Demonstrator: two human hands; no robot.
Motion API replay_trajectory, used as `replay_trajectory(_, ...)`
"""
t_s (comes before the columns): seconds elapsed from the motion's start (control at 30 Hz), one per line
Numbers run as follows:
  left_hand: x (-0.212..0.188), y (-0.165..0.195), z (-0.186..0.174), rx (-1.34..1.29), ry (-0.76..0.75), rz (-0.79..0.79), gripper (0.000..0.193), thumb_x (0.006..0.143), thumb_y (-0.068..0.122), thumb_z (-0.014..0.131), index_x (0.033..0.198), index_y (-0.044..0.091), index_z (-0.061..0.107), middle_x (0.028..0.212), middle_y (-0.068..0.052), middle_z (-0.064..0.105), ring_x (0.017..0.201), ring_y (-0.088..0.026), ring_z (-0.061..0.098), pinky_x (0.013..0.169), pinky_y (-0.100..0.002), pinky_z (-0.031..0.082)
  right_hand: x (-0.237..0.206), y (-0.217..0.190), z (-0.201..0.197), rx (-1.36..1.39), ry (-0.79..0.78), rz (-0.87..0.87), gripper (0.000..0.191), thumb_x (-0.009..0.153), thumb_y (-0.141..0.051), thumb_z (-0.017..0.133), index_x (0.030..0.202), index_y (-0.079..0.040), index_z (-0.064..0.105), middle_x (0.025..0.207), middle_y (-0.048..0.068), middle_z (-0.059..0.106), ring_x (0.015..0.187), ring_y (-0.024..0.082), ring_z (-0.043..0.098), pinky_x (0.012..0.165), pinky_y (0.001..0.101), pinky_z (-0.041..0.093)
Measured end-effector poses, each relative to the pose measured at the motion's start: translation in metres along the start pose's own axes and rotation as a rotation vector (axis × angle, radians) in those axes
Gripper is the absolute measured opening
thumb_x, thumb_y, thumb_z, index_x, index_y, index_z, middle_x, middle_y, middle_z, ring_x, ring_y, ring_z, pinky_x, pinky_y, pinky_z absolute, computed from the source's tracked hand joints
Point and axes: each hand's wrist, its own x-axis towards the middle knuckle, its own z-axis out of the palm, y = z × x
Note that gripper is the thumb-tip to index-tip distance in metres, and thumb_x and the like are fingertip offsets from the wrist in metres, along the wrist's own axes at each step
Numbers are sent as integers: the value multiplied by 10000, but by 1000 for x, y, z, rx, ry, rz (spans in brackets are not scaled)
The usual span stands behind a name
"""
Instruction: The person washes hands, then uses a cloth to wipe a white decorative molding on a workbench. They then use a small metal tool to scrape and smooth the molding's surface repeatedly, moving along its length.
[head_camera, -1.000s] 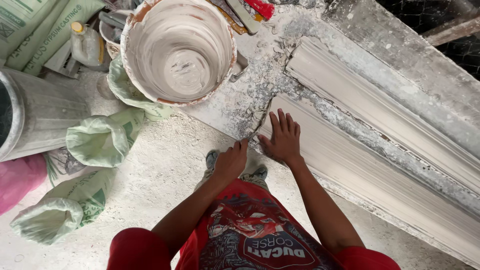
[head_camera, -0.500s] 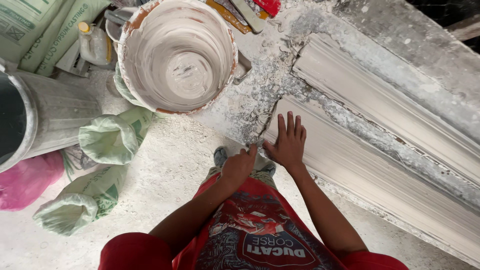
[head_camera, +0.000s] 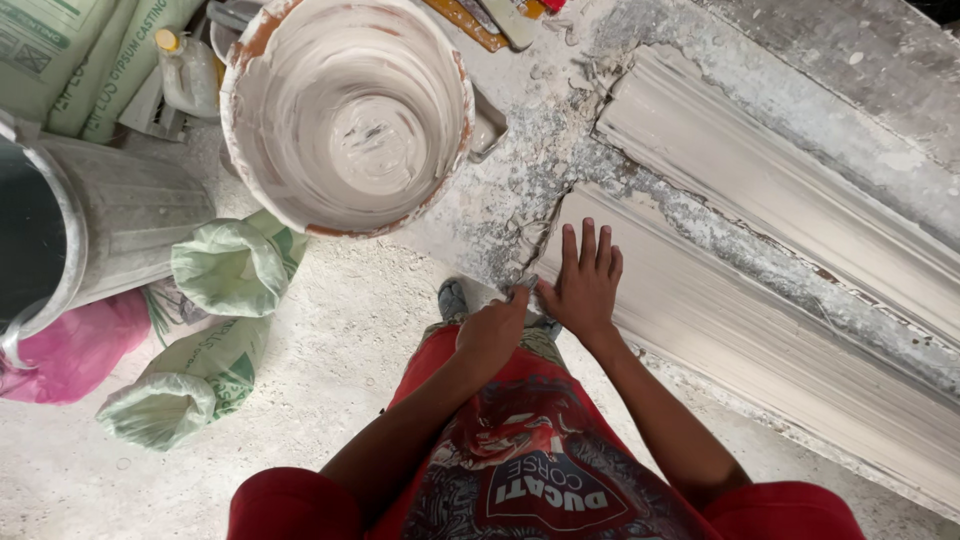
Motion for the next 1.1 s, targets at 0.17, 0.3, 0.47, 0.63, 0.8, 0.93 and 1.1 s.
replay_trajectory(0.17, 2, -20, 3, -62, 91, 87, 275, 1003, 153, 501, 1267, 83, 478, 955, -239, 737, 829, -449, 724, 650, -568, 563, -11, -7, -1, 45, 24, 0, 1008, 851, -619, 720, 1592, -46, 348, 1660, 276, 253, 1524, 509, 207, 1158, 670, 213)
replay_trajectory(0.3, -12, -38, 22, 149, 258, 129, 381, 1003, 164, 502, 1372, 79, 460, 844, -176, 731, 682, -365, 733, 506, -490, 566, -19, -11, -7, 42, 54, -1, 988, 862, -628, 714, 1604, -86, 351, 1668, 236, 267, 1530, 481, 239, 1173, 649, 240)
replay_trajectory(0.47, -27, -19, 59, 403, 545, 129, 390, 947, 207, 568, 1317, 99, 508, 762, -108, 654, 558, -247, 711, 404, -363, 542, -22, -9, -14, 29, 36, 7, 970, 843, -590, 720, 1610, -115, 363, 1672, 222, 283, 1527, 472, 254, 1177, 635, 250)
replay_trajectory(0.63, -14, -16, 59, 377, 471, 103, 346, 984, 204, 559, 1313, 115, 495, 756, -113, 654, 545, -265, 704, 408, -377, 544, -21, -4, -13, 39, 54, -9, 952, 843, -572, 728, 1597, -107, 378, 1666, 222, 287, 1513, 478, 265, 1171, 635, 248)
replay_trajectory(0.8, 2, -25, 33, 213, 287, 141, 388, 974, 204, 537, 1337, 96, 452, 780, -170, 692, 541, -338, 711, 398, -437, 549, -15, 1, -12, 42, 27, 1, 967, 828, -591, 729, 1588, -103, 383, 1661, 227, 286, 1519, 475, 251, 1167, 641, 230)
replay_trajectory(0.93, 7, -20, 11, 195, 184, 129, 338, 995, 185, 513, 1318, 104, 453, 785, -185, 707, 585, -356, 723, 429, -464, 562, -10, 3, -9, 42, 5, 6, 977, 831, -613, 708, 1592, -95, 379, 1663, 236, 283, 1524, 476, 226, 1164, 641, 212)
replay_trajectory(1.1, 6, -10, -4, 127, 119, 89, 309, 1004, 154, 493, 1302, 78, 463, 802, -201, 728, 685, -370, 737, 521, -489, 585, -9, 6, -4, 25, -8, 6, 956, 876, -629, 667, 1598, -85, 357, 1667, 246, 265, 1530, 483, 216, 1169, 646, 197)
